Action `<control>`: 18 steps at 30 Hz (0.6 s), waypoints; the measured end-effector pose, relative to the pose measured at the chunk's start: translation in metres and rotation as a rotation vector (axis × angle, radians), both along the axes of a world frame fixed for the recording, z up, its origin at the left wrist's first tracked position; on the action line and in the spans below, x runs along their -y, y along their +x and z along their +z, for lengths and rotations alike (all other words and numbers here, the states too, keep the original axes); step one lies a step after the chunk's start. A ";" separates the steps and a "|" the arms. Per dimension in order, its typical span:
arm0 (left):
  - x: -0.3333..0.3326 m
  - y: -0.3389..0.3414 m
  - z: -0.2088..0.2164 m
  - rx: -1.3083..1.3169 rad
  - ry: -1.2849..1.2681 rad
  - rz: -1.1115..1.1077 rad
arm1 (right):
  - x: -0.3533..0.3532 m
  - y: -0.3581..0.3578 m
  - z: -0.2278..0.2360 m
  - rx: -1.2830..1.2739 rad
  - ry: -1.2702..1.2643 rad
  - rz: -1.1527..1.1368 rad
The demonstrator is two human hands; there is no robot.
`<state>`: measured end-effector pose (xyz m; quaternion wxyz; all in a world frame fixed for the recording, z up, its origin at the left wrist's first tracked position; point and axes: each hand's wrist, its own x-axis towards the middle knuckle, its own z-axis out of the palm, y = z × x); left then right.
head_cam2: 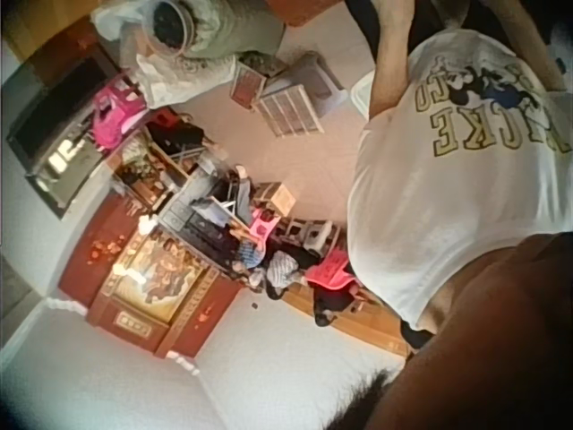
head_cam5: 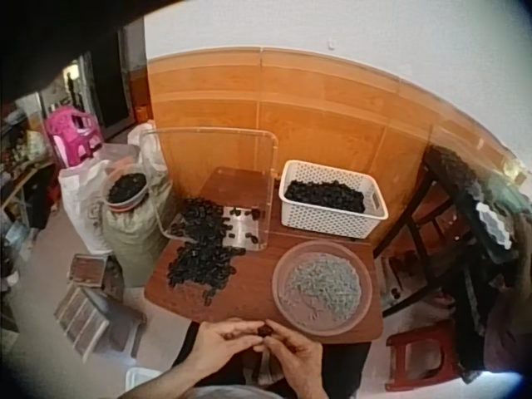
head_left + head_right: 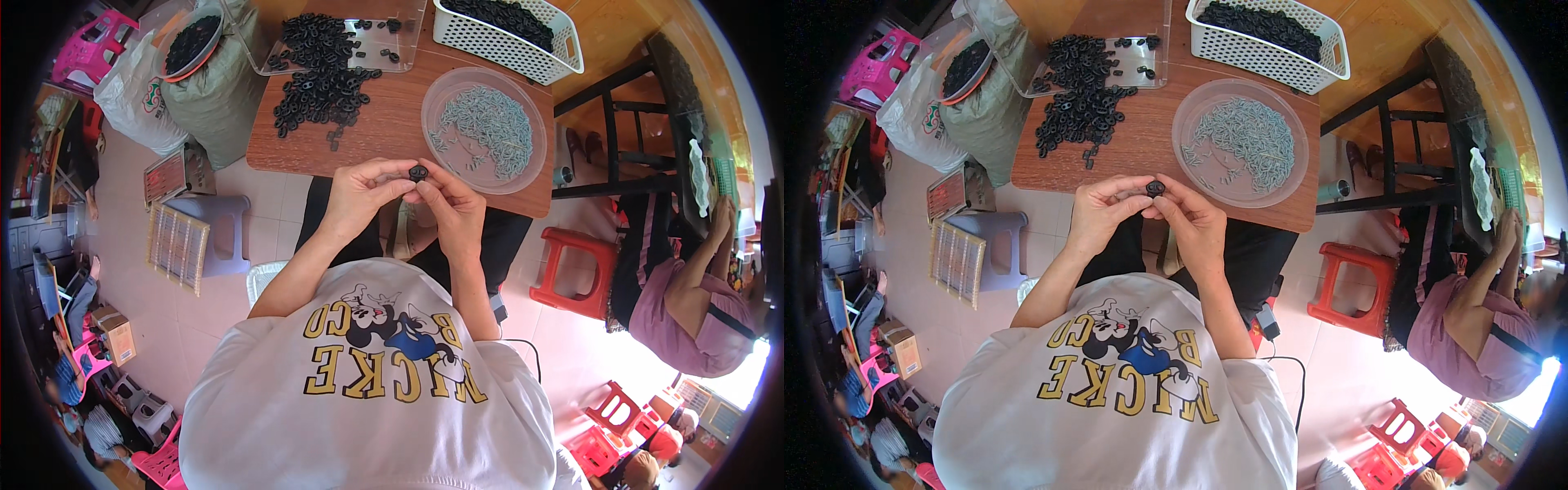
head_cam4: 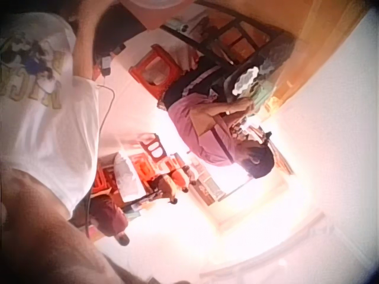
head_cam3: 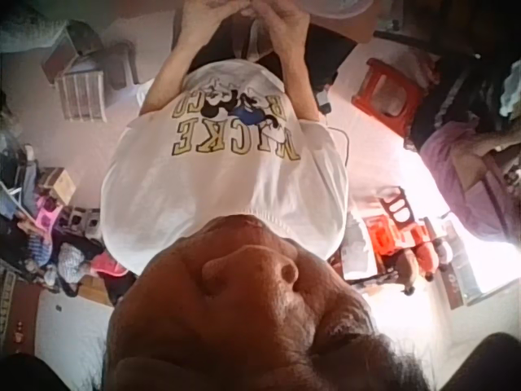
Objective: The person sits at a table and repeatedly picks up small black plastic components and light blue fasteners. They insert the fasteners into the plastic components by hand and place the assembled units into a white basket.
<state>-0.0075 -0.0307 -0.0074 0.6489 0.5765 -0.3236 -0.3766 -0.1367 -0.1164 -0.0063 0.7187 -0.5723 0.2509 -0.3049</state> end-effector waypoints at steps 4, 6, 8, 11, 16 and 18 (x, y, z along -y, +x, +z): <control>-0.004 0.003 0.002 0.079 -0.024 0.006 | -0.003 0.000 -0.001 -0.009 -0.043 0.012; -0.004 0.003 -0.001 0.096 -0.075 0.011 | -0.005 0.001 0.000 -0.011 -0.055 -0.006; -0.004 0.003 -0.003 0.125 -0.102 0.030 | -0.006 0.002 0.000 -0.003 -0.070 -0.023; -0.004 0.002 -0.003 0.208 -0.150 0.059 | -0.009 0.004 0.000 0.021 -0.078 -0.056; -0.003 0.002 -0.008 0.452 -0.255 0.109 | -0.019 0.008 -0.005 0.046 -0.095 -0.117; -0.003 0.005 -0.008 0.525 -0.285 0.096 | -0.021 0.007 -0.003 0.068 -0.045 -0.136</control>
